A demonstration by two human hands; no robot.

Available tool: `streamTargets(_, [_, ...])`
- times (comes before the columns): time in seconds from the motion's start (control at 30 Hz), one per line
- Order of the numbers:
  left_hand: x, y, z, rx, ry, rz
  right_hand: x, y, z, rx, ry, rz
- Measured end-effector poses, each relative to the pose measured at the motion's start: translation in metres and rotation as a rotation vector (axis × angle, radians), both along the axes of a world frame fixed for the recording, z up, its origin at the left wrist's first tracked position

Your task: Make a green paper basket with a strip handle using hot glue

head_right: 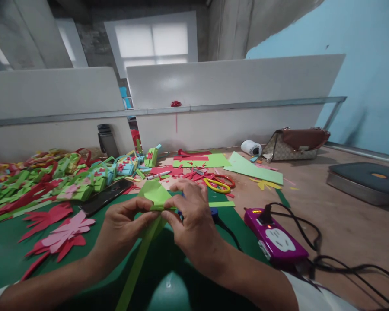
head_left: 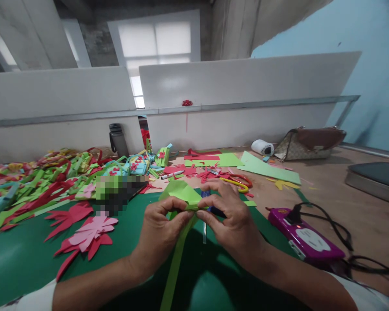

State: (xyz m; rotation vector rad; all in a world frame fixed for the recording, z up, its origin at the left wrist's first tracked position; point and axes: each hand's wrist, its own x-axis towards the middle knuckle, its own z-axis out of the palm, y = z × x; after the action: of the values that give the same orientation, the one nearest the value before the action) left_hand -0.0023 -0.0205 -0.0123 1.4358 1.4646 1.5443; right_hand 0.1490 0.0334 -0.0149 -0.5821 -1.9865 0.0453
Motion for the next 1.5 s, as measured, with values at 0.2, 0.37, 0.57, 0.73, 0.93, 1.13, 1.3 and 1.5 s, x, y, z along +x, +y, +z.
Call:
streamTargets(0.2, [0.0, 0.001, 0.001, 0.062, 0.171, -0.074, 0.0, -0.001, -0.002, -0.067, -0.006, 0.032])
streamTargets(0.37, [0.002, -0.001, 0.003, 0.08, 0.246, -0.09, -0.001, -0.002, -0.003, -0.068, -0.011, 0.071])
streamTargets(0.57, [0.005, -0.004, 0.002, 0.109, 0.275, -0.076, -0.001, -0.007, 0.0, -0.055, 0.003, 0.102])
streamTargets(0.73, [0.006, -0.005, 0.002, 0.095, 0.248, -0.086, -0.002, -0.009, 0.002, -0.044, -0.003, 0.08])
streamTargets(0.93, [0.004, -0.002, -0.001, 0.126, 0.295, -0.079, -0.003, -0.006, 0.001, -0.062, -0.029, 0.095])
streamTargets(1.13, [0.003, 0.001, 0.002, -0.085, 0.284, -0.147, -0.001, -0.001, 0.001, -0.138, -0.061, 0.064])
streamTargets(1.3, [0.002, 0.003, 0.005, -0.129, 0.191, -0.209, 0.002, -0.001, 0.004, -0.163, -0.122, 0.088])
streamTargets(1.5, [-0.002, 0.006, 0.006, -0.283, 0.094, -0.39, -0.001, 0.002, 0.007, -0.155, -0.172, 0.048])
